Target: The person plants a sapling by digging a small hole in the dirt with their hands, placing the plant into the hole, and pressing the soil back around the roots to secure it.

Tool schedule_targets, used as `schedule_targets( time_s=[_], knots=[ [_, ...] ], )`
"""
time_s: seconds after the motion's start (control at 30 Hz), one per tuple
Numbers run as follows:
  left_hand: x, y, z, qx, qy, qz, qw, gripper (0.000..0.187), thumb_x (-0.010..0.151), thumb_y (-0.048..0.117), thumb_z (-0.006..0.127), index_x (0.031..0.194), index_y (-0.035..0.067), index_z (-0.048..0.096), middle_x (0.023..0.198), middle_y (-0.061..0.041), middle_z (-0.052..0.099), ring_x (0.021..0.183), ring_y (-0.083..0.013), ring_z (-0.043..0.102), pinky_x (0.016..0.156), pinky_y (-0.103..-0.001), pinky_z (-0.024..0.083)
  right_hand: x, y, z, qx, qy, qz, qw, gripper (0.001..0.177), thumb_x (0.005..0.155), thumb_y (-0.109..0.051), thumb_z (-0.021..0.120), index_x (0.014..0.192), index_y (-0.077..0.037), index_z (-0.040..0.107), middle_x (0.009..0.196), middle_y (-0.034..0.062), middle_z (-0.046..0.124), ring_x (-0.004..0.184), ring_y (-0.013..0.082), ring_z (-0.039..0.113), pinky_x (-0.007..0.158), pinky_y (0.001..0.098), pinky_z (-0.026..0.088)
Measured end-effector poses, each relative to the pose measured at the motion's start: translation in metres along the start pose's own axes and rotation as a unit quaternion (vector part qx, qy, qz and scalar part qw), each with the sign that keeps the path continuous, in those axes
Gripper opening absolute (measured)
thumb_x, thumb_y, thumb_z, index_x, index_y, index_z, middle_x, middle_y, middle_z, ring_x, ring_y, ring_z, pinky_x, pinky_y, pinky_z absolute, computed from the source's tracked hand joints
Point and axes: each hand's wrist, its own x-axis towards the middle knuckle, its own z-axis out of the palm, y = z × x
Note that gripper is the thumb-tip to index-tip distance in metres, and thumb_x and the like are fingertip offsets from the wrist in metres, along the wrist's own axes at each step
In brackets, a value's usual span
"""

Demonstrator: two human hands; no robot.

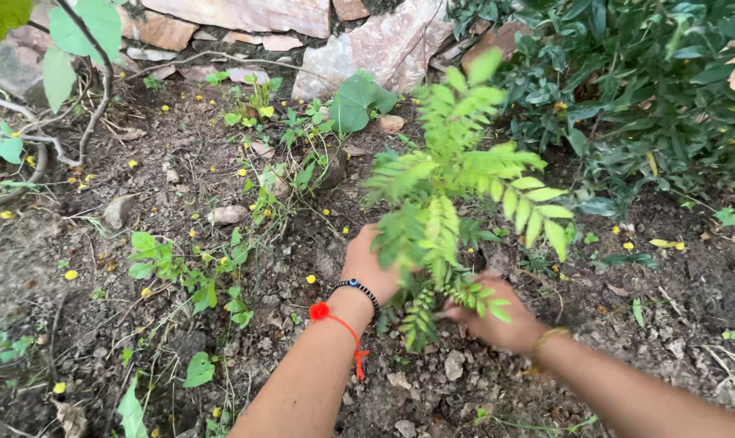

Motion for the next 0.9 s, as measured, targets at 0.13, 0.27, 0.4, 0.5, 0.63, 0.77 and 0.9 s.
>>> schedule_targets(
  time_s=[0.13, 0.27, 0.4, 0.5, 0.63, 0.77, 0.9],
  knots=[
    [-0.009, -0.004, 0.000, -0.077, 0.006, 0.060, 0.995, 0.070, 0.066, 0.018, 0.086, 0.126, -0.001, 0.055, 0.111, -0.014, 0.072, 0.104, -0.0227, 0.073, 0.089, -0.034, 0.059, -0.012, 0.036, -0.053, -0.010, -0.055, 0.067, 0.996, 0.020, 0.083, -0.024, 0.074, 0.101, -0.019, 0.080, 0.105, 0.0042, 0.075, 0.104, 0.0215, 0.069, 0.099, 0.0374, 0.054],
    [-0.032, 0.017, -0.018, 0.158, 0.009, 0.166, 0.973, 0.058, 0.070, 0.028, 0.087, 0.117, 0.001, 0.064, 0.106, -0.020, 0.069, 0.100, -0.0417, 0.066, 0.086, -0.048, 0.054, -0.028, 0.026, -0.041, 0.002, -0.042, 0.227, 0.973, 0.037, 0.093, -0.030, 0.065, 0.130, -0.024, 0.066, 0.119, 0.0048, 0.074, 0.108, 0.0258, 0.073, 0.095, 0.0383, 0.059],
    [-0.073, 0.045, -0.042, 0.180, -0.164, 0.104, 0.964, 0.039, 0.088, 0.031, 0.066, 0.122, 0.013, 0.072, 0.122, -0.012, 0.071, 0.112, -0.0375, 0.067, 0.095, -0.047, 0.056, -0.050, -0.025, -0.022, -0.077, -0.083, -0.111, 0.987, 0.046, 0.094, -0.030, 0.061, 0.136, -0.013, 0.053, 0.136, 0.0161, 0.058, 0.130, 0.0390, 0.052, 0.112, 0.0479, 0.039],
    [-0.096, 0.051, -0.038, 0.375, -0.300, 0.058, 0.875, 0.069, 0.089, 0.068, 0.060, 0.125, 0.009, 0.062, 0.137, -0.015, 0.056, 0.121, -0.0400, 0.055, 0.103, -0.050, 0.044, -0.045, -0.057, -0.021, -0.009, -0.163, -0.057, 0.985, 0.071, 0.095, -0.037, 0.060, 0.148, 0.002, 0.034, 0.149, 0.0233, 0.044, 0.132, 0.0405, 0.046, 0.116, 0.0491, 0.031],
    [-0.106, 0.034, -0.016, 0.384, -0.306, 0.151, 0.858, 0.088, 0.086, 0.077, 0.053, 0.141, 0.007, 0.053, 0.142, -0.022, 0.054, 0.138, -0.0434, 0.041, 0.116, -0.056, 0.025, -0.043, -0.064, -0.019, -0.037, -0.198, -0.044, 0.979, 0.066, 0.097, -0.042, 0.055, 0.148, -0.003, 0.038, 0.139, 0.0175, 0.052, 0.135, 0.0357, 0.047, 0.118, 0.0578, 0.019],
    [-0.111, 0.014, -0.001, 0.384, -0.182, 0.265, 0.866, 0.094, 0.084, 0.082, 0.054, 0.139, 0.006, 0.053, 0.141, -0.023, 0.052, 0.139, -0.0433, 0.040, 0.111, -0.061, 0.022, -0.041, -0.065, -0.023, -0.073, -0.050, -0.151, 0.985, 0.053, 0.093, -0.041, 0.057, 0.131, -0.005, 0.053, 0.141, 0.0157, 0.053, 0.117, 0.0404, 0.061, 0.101, 0.0538, 0.045],
    [-0.110, 0.016, -0.007, 0.352, -0.296, 0.119, 0.880, 0.095, 0.078, 0.084, 0.055, 0.143, 0.014, 0.051, 0.146, -0.013, 0.051, 0.139, -0.0350, 0.040, 0.115, -0.052, 0.022, -0.040, -0.082, -0.038, 0.053, -0.214, 0.026, 0.975, 0.045, 0.091, -0.039, 0.058, 0.129, -0.013, 0.054, 0.122, 0.0194, 0.060, 0.111, 0.0399, 0.061, 0.092, 0.0482, 0.052]
  ],
)
